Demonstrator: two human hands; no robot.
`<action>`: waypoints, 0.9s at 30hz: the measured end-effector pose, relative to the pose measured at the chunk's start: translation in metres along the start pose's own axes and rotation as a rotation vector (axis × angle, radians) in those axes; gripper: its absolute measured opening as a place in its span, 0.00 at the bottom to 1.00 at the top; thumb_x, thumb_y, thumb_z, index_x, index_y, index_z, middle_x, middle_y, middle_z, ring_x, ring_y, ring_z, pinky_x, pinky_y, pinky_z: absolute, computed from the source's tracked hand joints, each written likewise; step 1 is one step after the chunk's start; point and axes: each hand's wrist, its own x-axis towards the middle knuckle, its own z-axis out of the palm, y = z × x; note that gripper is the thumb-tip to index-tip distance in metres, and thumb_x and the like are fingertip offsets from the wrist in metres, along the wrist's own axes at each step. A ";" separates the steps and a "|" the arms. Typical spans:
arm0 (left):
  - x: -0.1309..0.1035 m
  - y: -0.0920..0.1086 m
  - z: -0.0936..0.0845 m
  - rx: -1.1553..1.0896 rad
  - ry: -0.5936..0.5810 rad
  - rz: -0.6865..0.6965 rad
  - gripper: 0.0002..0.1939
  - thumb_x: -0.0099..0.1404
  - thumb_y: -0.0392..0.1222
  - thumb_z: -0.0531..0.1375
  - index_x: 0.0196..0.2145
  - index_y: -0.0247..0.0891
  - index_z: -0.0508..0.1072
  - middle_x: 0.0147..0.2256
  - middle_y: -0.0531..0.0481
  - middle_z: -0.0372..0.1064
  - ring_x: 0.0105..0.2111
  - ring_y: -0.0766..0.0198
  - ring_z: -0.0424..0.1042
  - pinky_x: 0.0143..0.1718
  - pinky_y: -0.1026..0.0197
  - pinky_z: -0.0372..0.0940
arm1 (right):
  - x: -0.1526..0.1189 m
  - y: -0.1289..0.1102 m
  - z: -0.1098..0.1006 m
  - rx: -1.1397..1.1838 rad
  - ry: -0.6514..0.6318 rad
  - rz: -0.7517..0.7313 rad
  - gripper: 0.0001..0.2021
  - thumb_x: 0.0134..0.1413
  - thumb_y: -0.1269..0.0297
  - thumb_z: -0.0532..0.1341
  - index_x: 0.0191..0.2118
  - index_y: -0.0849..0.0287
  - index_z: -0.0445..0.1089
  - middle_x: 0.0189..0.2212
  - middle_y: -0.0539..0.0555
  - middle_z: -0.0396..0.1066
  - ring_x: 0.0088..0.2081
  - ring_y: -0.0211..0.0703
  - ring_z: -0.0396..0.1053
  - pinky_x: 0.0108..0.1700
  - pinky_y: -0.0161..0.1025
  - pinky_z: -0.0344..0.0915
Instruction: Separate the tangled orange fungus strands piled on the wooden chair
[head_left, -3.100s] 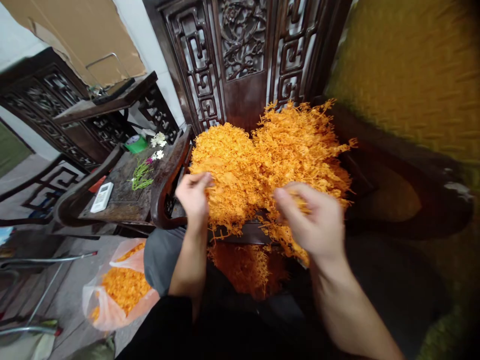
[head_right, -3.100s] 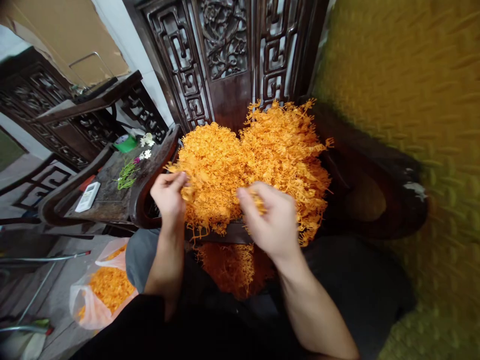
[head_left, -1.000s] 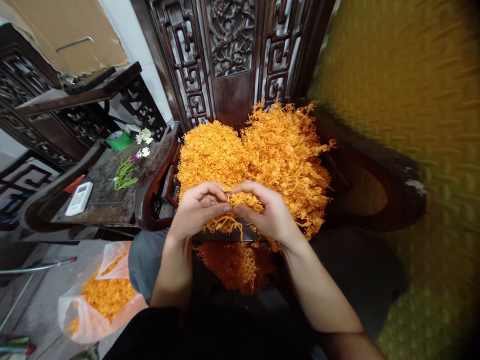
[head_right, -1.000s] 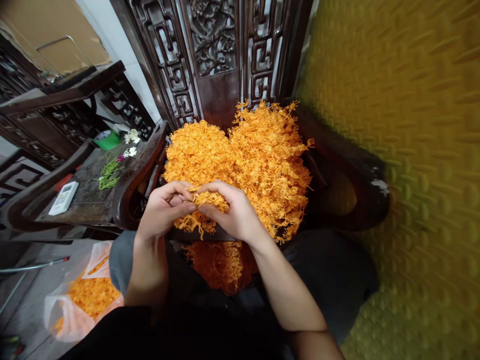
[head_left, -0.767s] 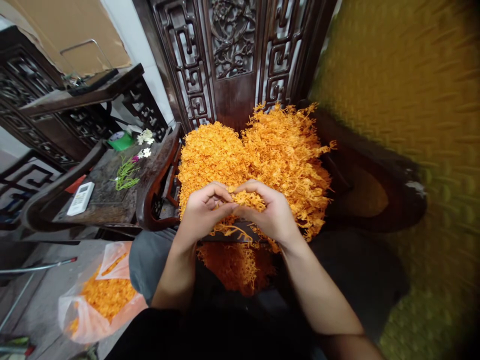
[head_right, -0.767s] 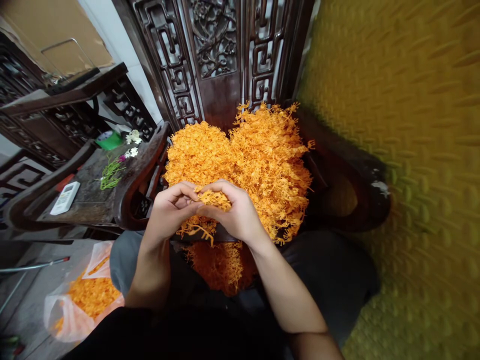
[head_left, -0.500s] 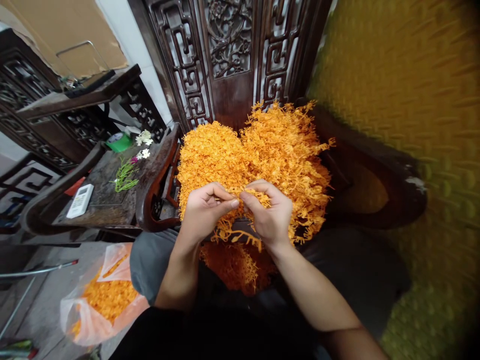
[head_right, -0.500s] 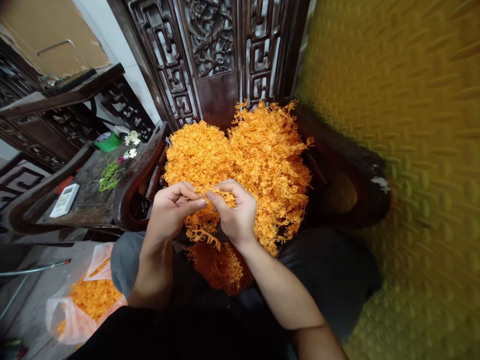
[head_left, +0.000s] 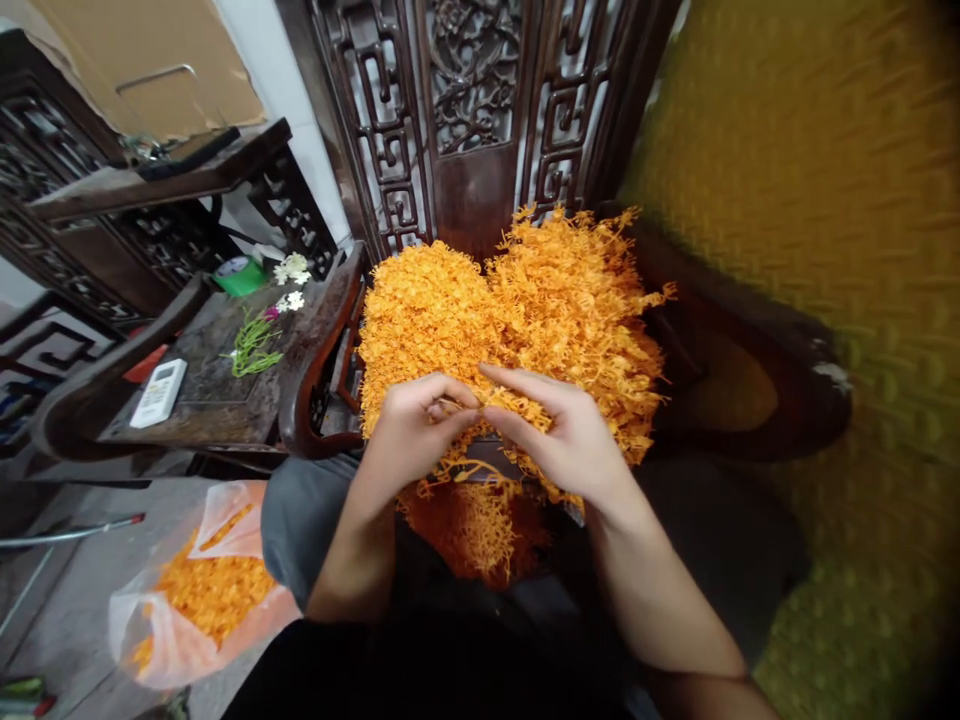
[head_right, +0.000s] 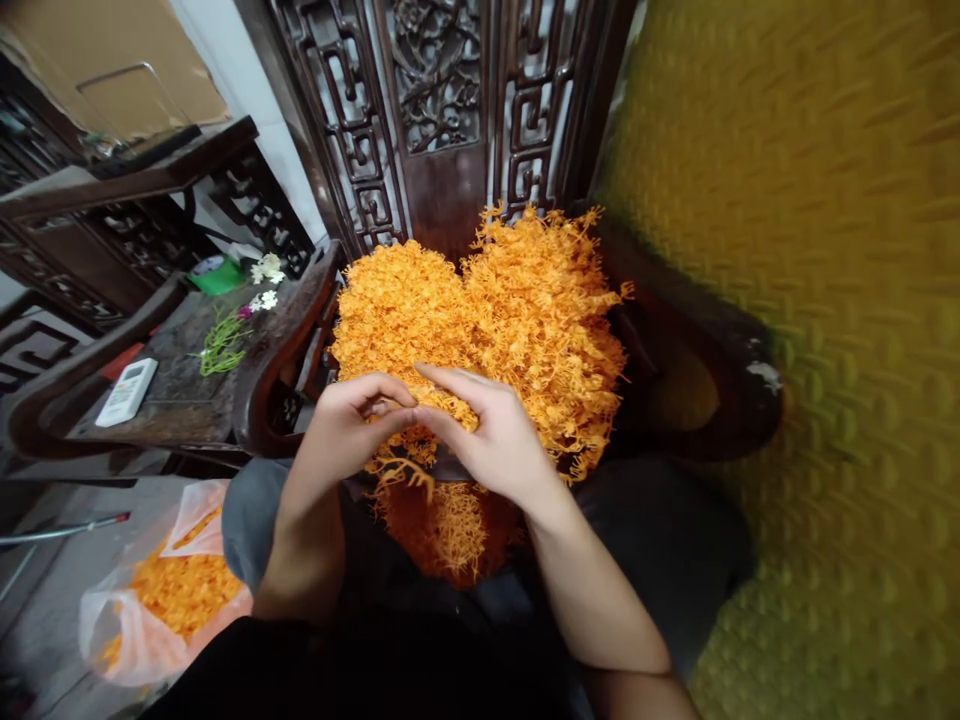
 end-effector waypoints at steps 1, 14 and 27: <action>0.000 0.000 0.001 0.073 0.009 0.050 0.02 0.63 0.35 0.67 0.33 0.40 0.79 0.31 0.50 0.77 0.29 0.65 0.72 0.31 0.61 0.65 | 0.000 0.001 0.000 -0.027 0.001 -0.001 0.12 0.63 0.60 0.65 0.50 0.56 0.78 0.48 0.56 0.79 0.49 0.47 0.77 0.53 0.46 0.71; -0.041 0.000 -0.093 -0.086 0.363 0.131 0.10 0.59 0.26 0.65 0.26 0.40 0.78 0.28 0.53 0.75 0.30 0.67 0.75 0.31 0.63 0.68 | 0.050 -0.021 -0.012 0.677 0.367 -0.018 0.12 0.54 0.59 0.70 0.28 0.57 0.68 0.26 0.47 0.61 0.19 0.28 0.50 0.17 0.32 0.43; -0.059 -0.034 -0.138 -0.516 0.875 0.061 0.07 0.56 0.32 0.71 0.31 0.39 0.76 0.33 0.53 0.77 0.28 0.69 0.77 0.32 0.66 0.75 | 0.286 0.093 0.126 -0.643 0.131 -0.043 0.21 0.68 0.53 0.49 0.39 0.63 0.72 0.39 0.64 0.75 0.43 0.51 0.72 0.50 0.46 0.68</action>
